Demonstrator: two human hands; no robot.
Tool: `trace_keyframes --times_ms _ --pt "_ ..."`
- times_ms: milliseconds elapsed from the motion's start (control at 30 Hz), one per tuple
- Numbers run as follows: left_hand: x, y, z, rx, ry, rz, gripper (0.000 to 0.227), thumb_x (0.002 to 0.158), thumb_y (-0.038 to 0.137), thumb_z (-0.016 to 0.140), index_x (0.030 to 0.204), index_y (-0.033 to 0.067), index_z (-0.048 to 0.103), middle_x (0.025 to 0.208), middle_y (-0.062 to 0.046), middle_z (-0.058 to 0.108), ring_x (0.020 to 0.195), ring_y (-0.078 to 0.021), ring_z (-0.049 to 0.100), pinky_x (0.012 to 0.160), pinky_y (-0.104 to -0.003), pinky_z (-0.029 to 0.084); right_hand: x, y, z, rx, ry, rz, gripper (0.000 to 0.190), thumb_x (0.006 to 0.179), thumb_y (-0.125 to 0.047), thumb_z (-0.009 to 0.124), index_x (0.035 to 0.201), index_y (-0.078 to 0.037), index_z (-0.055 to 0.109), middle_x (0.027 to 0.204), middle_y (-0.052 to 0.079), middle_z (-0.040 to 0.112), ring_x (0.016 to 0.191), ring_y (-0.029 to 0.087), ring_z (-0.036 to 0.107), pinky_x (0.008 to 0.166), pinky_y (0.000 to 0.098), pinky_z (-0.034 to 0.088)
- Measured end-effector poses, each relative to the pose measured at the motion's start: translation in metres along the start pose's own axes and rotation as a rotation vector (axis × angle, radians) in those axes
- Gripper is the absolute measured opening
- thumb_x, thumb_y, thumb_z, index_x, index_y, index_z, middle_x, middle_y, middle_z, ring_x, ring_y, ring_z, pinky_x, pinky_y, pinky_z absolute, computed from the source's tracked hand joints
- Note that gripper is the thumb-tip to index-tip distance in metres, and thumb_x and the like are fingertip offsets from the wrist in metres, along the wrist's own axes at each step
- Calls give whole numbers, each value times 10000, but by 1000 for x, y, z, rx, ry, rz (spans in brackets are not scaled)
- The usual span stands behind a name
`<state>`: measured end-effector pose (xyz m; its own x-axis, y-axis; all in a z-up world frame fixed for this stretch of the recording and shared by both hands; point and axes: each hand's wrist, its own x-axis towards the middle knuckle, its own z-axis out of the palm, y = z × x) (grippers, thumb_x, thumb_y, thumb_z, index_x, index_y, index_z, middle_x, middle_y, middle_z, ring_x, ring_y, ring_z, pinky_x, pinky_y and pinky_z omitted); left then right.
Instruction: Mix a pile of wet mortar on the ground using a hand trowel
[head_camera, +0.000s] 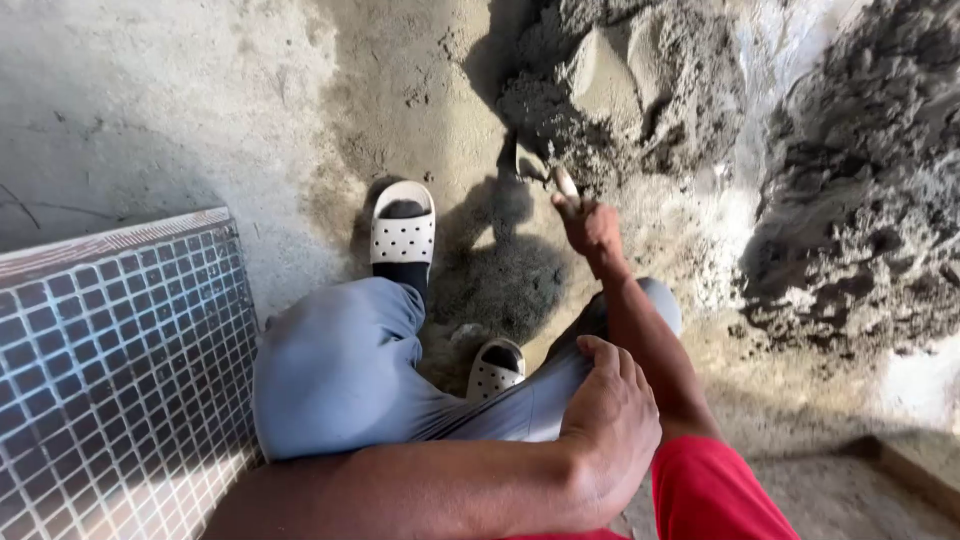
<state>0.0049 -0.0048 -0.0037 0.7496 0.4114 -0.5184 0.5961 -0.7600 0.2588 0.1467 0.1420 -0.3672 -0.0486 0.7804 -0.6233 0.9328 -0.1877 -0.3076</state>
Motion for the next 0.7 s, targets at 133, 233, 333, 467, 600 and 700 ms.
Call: trace_keyframes --times_ms 133,233,333,467,600,700 --pt "5 -2 1 -13 14 -1 508 932 262 576 1231 -143 641 1158 -387 654 1005 -452 617 946 -660 436 -19 16 -10 370 141 49 383 987 -382 688 752 -79 691 538 132 627 407 230 628 327 376 493" --pt "0 7 1 7 -18 60 520 927 250 578 1247 -158 620 1177 -396 642 1007 -451 621 943 -645 448 -40 -8 -71 821 124 114 438 1017 -434 709 719 -123 630 517 93 514 348 192 504 309 327 421" --pt "0 0 -5 59 -3 33 533 923 237 581 1263 -173 598 1196 -406 630 1009 -450 625 939 -631 461 -49 -8 -119 1067 67 213 261 987 -275 555 803 -92 567 622 55 463 464 154 452 409 308 348" --pt "-4 6 -2 98 -4 40 548 918 225 583 1278 -187 577 1215 -415 619 1011 -449 629 936 -617 473 -67 -16 -175 1235 21 -37 476 1057 -571 406 744 -218 470 590 -108 420 418 72 376 341 263 350" --pt "-3 7 3 80 -11 -8 650 919 351 630 1272 -192 577 1156 -395 633 978 -432 622 917 -635 461 -91 -41 -157 950 -95 -12 306 1121 -372 413 942 -146 518 655 -70 461 461 72 388 367 247 349" --pt "-4 7 2 84 51 -47 677 897 423 630 1200 -183 625 1065 -369 656 948 -420 621 906 -638 446 -95 -76 -102 772 -168 54 217 1063 -262 519 1142 -72 584 701 -11 541 452 92 441 346 261 377"
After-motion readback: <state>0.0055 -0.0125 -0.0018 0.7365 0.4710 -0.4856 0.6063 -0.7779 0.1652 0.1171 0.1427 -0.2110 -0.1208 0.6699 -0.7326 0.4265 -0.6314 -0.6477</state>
